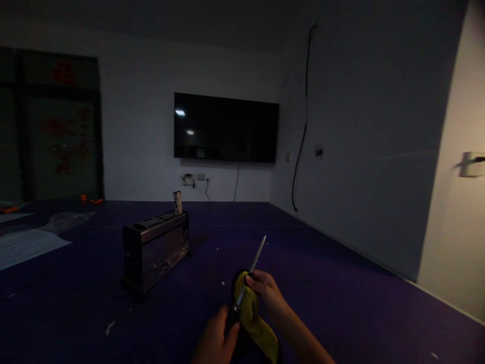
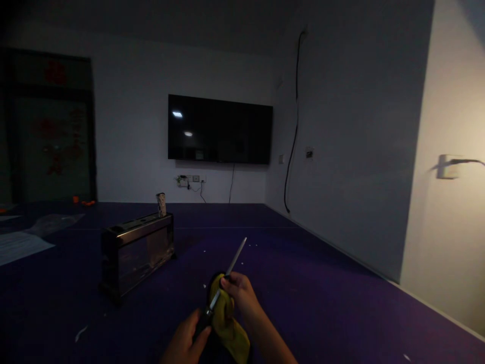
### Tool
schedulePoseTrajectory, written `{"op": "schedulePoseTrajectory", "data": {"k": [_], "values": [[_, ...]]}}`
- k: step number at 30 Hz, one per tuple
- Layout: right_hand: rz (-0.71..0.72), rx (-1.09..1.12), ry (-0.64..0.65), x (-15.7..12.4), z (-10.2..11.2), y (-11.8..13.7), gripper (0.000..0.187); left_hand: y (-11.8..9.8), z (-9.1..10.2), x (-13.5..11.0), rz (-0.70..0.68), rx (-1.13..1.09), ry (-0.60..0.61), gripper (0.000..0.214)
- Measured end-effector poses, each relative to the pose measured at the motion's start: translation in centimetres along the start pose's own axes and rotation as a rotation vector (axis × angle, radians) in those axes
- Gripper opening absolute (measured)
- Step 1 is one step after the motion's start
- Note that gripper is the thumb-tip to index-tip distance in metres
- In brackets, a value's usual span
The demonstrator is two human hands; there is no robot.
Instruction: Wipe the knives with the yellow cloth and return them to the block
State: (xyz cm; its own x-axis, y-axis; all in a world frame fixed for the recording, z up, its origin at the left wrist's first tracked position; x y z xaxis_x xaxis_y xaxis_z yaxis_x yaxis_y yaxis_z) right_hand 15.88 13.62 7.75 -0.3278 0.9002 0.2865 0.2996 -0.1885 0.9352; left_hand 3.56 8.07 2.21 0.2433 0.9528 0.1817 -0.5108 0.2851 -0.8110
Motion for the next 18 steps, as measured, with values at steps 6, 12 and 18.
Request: {"op": "schedulePoseTrajectory", "data": {"k": [6, 12, 18], "values": [[0.026, -0.021, -0.077, 0.2, 2.6, 0.5, 0.031, 0.0, -0.3, -0.1, -0.005, 0.085, -0.002, 0.063], [0.023, 0.017, -0.120, 0.4, 4.1, 0.3, 0.029, -0.1, -0.5, -0.2, 0.009, 0.118, 0.017, 0.063], [0.008, 0.114, -0.090, 0.3, 3.0, -0.5, 0.031, 1.7, -0.8, 0.4, 0.026, 0.056, 0.013, 0.058]]}}
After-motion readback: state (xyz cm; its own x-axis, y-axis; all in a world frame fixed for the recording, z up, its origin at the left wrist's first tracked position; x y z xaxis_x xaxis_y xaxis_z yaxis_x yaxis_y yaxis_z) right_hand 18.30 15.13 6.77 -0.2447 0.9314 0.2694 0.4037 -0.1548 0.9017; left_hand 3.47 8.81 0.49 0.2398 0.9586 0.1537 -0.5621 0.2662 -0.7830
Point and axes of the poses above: each hand's wrist, its own x-axis towards the middle knuckle, its own z-axis out of the back of the hand, y = z × x, the point moved 10 cm from there along x, towards the middle knuckle, and after that the axes turned 8 degrees about y, right-handed, at the moved point
